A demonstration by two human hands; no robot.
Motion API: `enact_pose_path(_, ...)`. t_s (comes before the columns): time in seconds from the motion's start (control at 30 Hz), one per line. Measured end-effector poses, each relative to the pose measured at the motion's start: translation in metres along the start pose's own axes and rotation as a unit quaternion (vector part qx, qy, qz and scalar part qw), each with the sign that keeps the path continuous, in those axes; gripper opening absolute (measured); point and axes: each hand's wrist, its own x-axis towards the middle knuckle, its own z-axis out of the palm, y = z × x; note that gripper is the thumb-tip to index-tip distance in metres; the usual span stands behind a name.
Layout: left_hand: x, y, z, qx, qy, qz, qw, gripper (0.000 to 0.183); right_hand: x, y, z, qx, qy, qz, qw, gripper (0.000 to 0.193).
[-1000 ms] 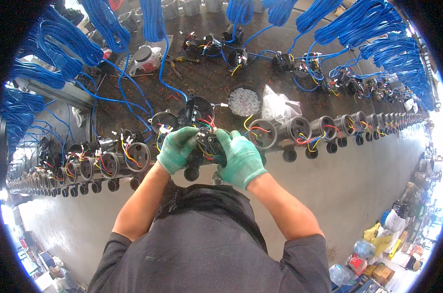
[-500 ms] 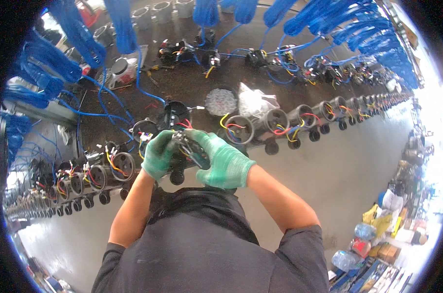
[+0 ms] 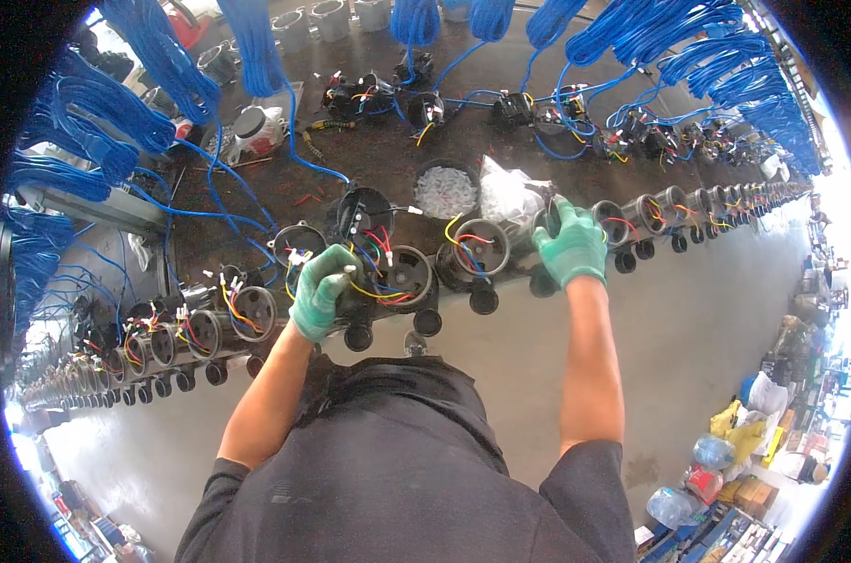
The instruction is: The person, wearing green gloves, performs wiring on a series of submersible pump components arranged on a long workbench, connecting blue cables and colored wires to each pump head using a small tool to tighten connectors.
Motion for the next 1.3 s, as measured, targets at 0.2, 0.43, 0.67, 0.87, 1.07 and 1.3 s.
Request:
enact_pose_path(0.2,-0.001,0.000,0.000,-0.001,-0.002,0.024,1.000,0.051,-0.018,-0.015,-0.012,0.034,0.116,-0.092,0.988,0.049)
enact_pose_path(0.43,-0.001,0.006,0.004,-0.004,0.000,0.012,1.000,0.024,-0.085,-0.150,-0.008,0.248,0.078,-0.411,0.874,0.034)
enact_pose_path(0.67,-0.003,0.008,0.011,0.072,0.059,0.022,0.995,0.015,-0.072,-0.184,0.025,0.215,0.009,-0.409,0.887,0.027)
enact_pose_path(0.87,0.000,0.005,0.023,0.289,0.175,0.170,0.926,0.008,-0.060,-0.177,0.019,0.256,-0.048,-0.412,0.873,0.017)
enact_pose_path(1.07,0.004,-0.003,0.022,0.348,0.167,0.231,0.893,0.029,-0.045,-0.182,-0.001,0.378,-0.232,-0.348,0.826,0.020)
enact_pose_path(1.3,0.010,-0.016,0.018,0.194,0.096,0.170,0.961,0.018,-0.042,-0.190,-0.019,0.303,-0.193,-0.364,0.859,0.024)
